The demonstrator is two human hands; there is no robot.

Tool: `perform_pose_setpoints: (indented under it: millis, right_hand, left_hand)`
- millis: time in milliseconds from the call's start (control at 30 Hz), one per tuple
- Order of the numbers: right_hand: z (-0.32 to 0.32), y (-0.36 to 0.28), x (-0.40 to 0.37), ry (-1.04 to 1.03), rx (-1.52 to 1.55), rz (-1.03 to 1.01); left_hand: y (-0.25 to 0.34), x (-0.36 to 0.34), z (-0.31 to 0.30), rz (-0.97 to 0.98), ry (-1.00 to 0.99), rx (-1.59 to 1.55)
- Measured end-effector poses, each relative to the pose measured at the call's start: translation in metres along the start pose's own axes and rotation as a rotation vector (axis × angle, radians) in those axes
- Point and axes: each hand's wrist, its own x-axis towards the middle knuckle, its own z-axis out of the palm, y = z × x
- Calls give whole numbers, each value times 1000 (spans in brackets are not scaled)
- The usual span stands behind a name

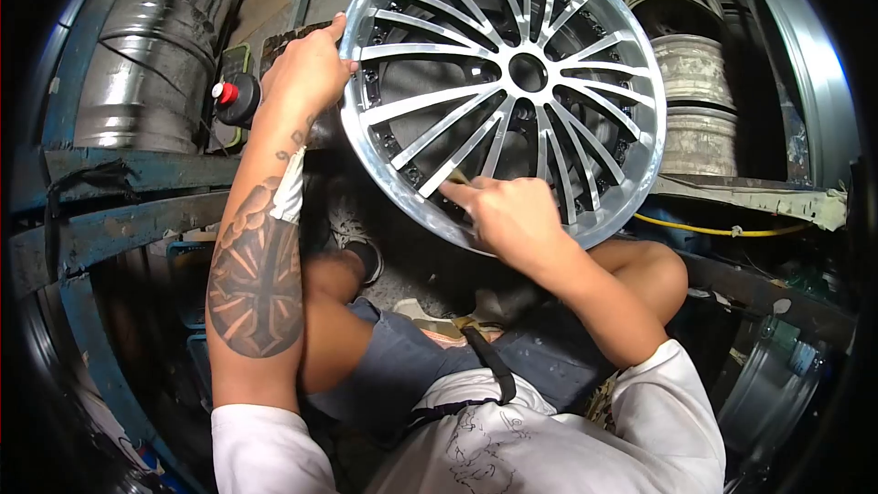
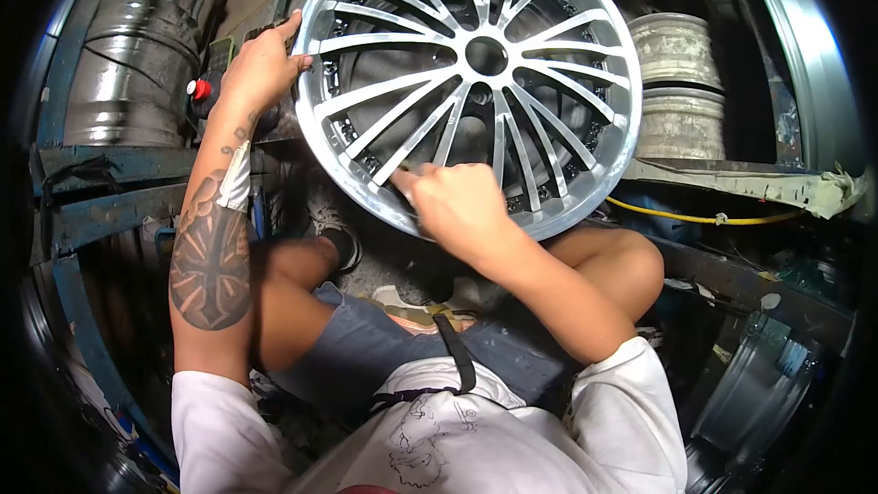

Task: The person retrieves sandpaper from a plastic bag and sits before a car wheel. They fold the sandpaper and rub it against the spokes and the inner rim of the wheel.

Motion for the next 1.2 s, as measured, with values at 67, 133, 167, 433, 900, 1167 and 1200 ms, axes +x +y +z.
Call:
perform_pose_setpoints:
  millis: [67, 133, 167, 433, 900, 1167, 1200]
  right_hand:
    - [8, -1, 6, 133, 84, -50]
    - [26, 4, 5, 58, 61, 5]
    - [19, 2, -3, 6, -4, -14]
    - [10, 3, -12, 91, 17, -23]
    - [-23, 10, -12, 87, 434, 28]
    - [1, 13, -10, 85, 474, 130]
    - [0, 12, -10, 100, 488, 142]
  left_hand:
    - [0, 1, 1, 21, 12, 12]
    - [3, -2, -4, 8, -10, 10]
    - [1, 0, 0, 40, 2, 41]
    - [4, -6, -7, 13, -20, 28]
    - [3, -6, -9, 13, -27, 3]
    - [2, -3, -4, 26, -8, 2]
    - [2, -4, -5, 34, 2, 3]
